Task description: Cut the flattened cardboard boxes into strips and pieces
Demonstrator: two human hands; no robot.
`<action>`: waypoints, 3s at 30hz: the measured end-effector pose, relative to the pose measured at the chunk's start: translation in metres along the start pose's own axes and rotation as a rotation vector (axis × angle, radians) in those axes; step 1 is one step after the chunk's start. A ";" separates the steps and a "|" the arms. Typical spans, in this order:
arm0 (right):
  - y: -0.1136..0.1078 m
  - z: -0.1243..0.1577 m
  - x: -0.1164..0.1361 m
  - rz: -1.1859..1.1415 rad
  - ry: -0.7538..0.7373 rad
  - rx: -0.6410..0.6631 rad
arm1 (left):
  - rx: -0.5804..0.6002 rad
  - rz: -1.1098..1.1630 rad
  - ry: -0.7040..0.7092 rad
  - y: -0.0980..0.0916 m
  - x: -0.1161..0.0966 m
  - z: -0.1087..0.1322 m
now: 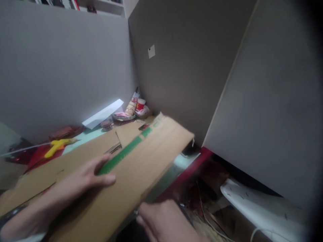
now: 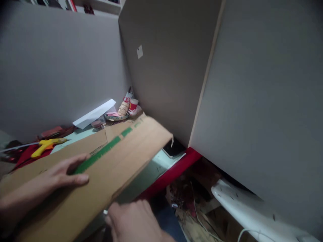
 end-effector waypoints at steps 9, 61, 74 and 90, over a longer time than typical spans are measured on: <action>-0.045 -0.006 0.020 0.272 -0.157 -0.155 | -0.062 0.187 0.176 -0.023 -0.023 -0.010; 0.004 -0.042 -0.033 0.524 -0.334 -0.236 | -0.115 -0.535 0.420 0.031 0.050 -0.045; 0.007 0.012 -0.068 0.386 -0.299 -0.458 | 0.124 -0.822 0.646 0.102 0.037 -0.025; 0.015 0.019 -0.068 0.329 -0.415 -0.400 | 0.149 -0.935 0.498 0.106 0.031 -0.021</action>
Point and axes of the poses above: each hand's wrist, its own z-axis away from the middle knuckle, its own y-axis out of the palm, x = y × z, the point moved 6 cm from there along -z, towards the middle knuckle, and after that the axes turned 8 degrees about y, right-handed, at the moved point
